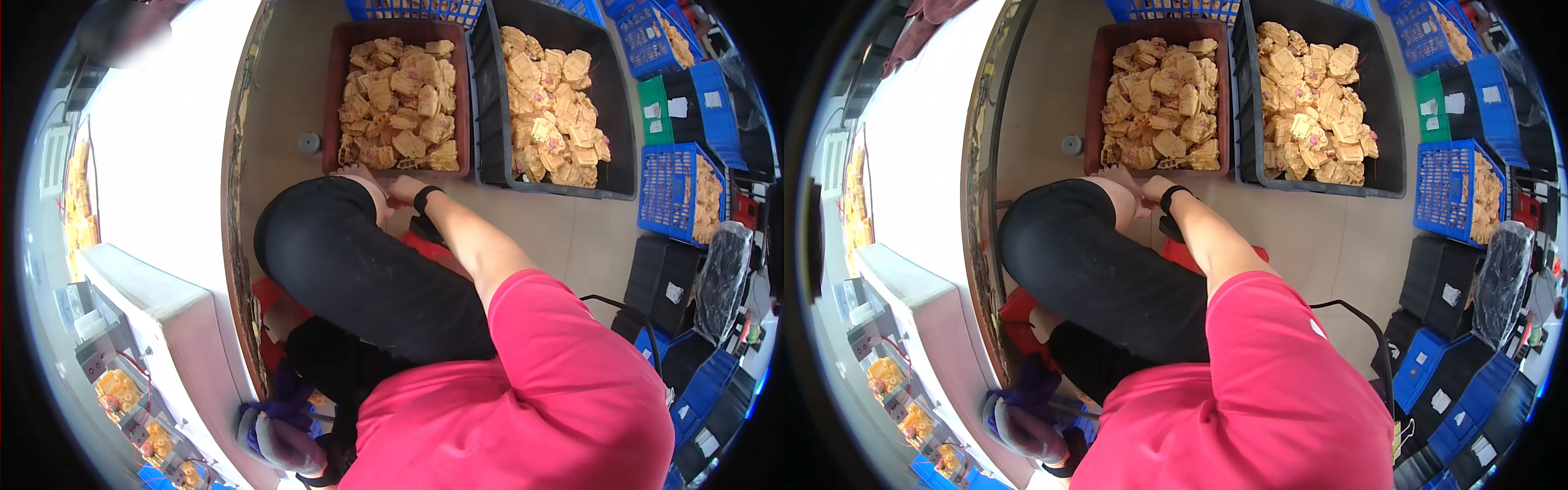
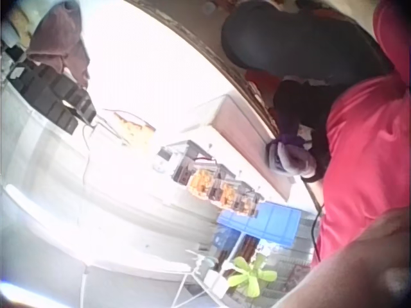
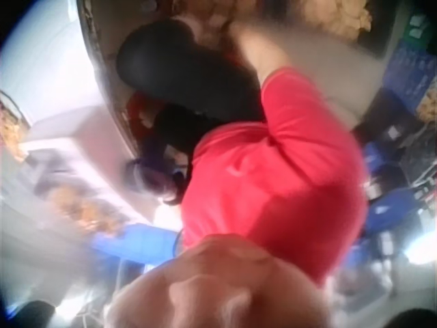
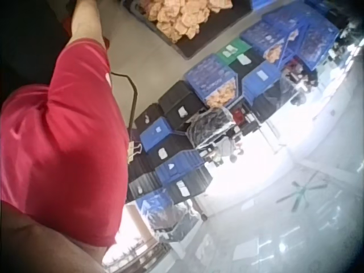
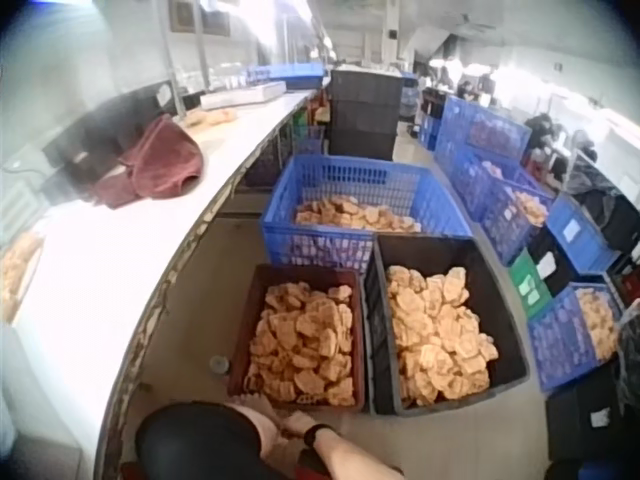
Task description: The person places yellow plastic components into metal clamps on a white board, connects red wires to terminals, and adjusts the setup. They handle the components one at a time, securing them in the clamps and attaching wires before moving to the next unit.
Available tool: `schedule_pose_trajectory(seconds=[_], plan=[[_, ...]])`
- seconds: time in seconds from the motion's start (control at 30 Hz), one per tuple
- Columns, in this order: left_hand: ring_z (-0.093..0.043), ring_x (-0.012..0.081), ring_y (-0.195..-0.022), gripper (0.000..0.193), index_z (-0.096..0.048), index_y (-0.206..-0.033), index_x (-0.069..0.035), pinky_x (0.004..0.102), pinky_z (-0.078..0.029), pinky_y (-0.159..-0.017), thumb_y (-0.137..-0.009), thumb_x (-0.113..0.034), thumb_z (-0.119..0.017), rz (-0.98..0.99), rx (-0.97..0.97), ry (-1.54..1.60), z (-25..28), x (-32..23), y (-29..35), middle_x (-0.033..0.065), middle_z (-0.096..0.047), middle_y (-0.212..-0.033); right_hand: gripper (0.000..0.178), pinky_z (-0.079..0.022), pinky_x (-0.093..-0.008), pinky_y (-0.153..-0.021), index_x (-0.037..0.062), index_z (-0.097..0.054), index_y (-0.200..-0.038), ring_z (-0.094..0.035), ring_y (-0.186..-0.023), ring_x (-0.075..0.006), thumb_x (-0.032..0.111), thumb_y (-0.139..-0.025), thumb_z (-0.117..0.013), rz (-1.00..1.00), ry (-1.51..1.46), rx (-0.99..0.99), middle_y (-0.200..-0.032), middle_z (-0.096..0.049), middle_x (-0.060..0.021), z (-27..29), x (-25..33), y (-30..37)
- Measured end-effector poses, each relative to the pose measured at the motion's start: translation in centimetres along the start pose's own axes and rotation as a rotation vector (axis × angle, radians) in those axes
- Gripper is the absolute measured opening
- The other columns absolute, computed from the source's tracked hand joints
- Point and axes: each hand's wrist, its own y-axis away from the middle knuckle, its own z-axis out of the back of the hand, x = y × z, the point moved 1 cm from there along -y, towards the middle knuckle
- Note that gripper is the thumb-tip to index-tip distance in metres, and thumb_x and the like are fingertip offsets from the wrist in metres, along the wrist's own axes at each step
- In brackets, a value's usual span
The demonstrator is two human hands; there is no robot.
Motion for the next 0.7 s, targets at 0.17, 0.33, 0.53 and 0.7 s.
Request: schedule_pose_trajectory(seconds=[0.17,0.33,0.53,0.7], plan=[[-0.059,0.0338,-0.1,0.026,-0.055,-0.12,0.001,0.0427,-0.051,-0.084,-0.095,0.001,-0.048,-0.009,0.03,0.025,0.1,0.0,-0.7,0.0227,-0.055,-0.118,0.02,-0.049,-0.0344,-0.059,-0.0011,-0.067,-0.077,-0.064,-0.063,-0.0249,0.018,-0.077,-0.064,0.034,-0.557,-0.544,-0.069,-0.065,-0.0172,-3.0,-4.9,-6.3],[-0.059,0.0337,-0.1,0.025,-0.054,-0.12,0.001,0.0428,-0.051,-0.084,-0.095,0.001,-0.048,-0.003,0.031,0.021,0.0,-0.1,-0.4,0.0219,-0.055,-0.117,0.042,-0.052,-0.0352,-0.069,-0.0038,-0.067,-0.096,-0.068,-0.074,-0.0287,0.035,-0.078,-0.067,-0.126,-0.24,-0.314,-0.088,-0.069,-0.0202,-3.2,-2.5,-4.2],[-0.059,0.034,-0.097,0.025,-0.055,-0.119,0.001,0.0432,-0.05,-0.084,-0.094,0.002,-0.049,-0.018,-0.007,-0.018,-0.2,0.0,-0.3,0.0214,-0.056,-0.116,0.059,-0.054,-0.0379,-0.071,-0.0071,-0.069,-0.081,-0.07,-0.078,-0.0287,0.052,-0.076,-0.069,0.002,-0.237,-0.1,-0.084,-0.071,-0.0197,-0.9,-1.6,-2.4],[-0.06,0.0341,-0.096,0.025,-0.055,-0.118,0.001,0.0432,-0.05,-0.083,-0.094,0.003,-0.049,-0.023,0.015,0.064,-0.2,-0.6,-1.4,0.0217,-0.056,-0.115,0.065,-0.053,-0.0393,-0.069,-0.0087,-0.069,-0.08,-0.069,-0.076,-0.0277,0.056,-0.077,-0.068,-0.096,-0.261,-0.315,-0.08,-0.07,-0.0197,-2.6,-1.5,-2.9]])
